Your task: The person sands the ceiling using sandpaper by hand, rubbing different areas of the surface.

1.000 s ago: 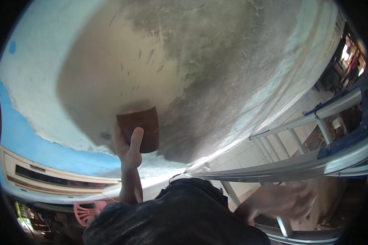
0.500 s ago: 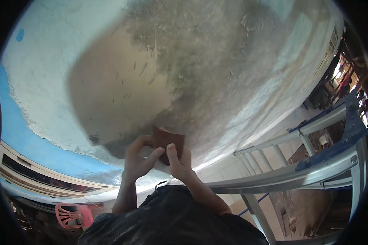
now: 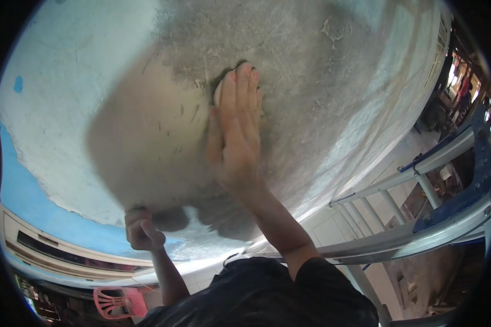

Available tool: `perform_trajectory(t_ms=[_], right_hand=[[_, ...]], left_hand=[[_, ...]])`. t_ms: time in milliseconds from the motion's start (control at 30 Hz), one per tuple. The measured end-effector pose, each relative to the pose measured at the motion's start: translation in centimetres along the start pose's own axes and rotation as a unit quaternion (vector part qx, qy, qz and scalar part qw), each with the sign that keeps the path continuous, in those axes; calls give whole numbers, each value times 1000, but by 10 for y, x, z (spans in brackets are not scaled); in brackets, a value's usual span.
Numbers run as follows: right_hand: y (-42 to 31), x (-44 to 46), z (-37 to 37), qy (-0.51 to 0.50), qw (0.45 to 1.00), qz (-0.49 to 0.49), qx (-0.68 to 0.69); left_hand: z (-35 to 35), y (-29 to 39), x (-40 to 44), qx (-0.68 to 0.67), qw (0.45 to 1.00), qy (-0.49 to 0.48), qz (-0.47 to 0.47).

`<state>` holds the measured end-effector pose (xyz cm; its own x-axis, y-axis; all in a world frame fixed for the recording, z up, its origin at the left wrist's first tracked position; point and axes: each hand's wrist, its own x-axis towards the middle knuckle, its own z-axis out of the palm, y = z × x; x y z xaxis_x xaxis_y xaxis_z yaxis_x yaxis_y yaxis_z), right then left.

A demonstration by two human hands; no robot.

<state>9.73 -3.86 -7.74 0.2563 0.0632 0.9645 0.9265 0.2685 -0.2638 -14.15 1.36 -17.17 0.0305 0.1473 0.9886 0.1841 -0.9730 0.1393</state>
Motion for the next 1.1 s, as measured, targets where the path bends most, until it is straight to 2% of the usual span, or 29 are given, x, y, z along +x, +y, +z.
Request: perform_trajectory(t_ms=[200,300,400,600,700,800,900,1000,1100], right_hand=[[-22,-35,10,-85,995,19,-43],[-15,-3,5,-87,994,-31,-58],[-18,35,-1,-90,993,-61,-53],[-24,-32,3,-106,993,-2,-51],[-25,4,8,-25,995,-36,-85],[-24,43,9,10,994,-73,-75],[-25,14,17,12,995,-56,-81],[-34,-28,10,-96,992,-28,-73],[-30,-11,6,-88,992,-44,-75]], left_hand=[[8,-13,-12,78,992,36,92],[13,-14,-13,85,990,69,84],[12,-13,-13,92,990,62,87],[14,-15,-11,71,992,64,87],[9,-14,-13,75,992,53,85],[10,-13,-14,78,993,47,78],[11,-14,-13,78,992,48,84],[12,-15,-15,76,992,50,86],[7,-17,-15,78,992,39,88]])
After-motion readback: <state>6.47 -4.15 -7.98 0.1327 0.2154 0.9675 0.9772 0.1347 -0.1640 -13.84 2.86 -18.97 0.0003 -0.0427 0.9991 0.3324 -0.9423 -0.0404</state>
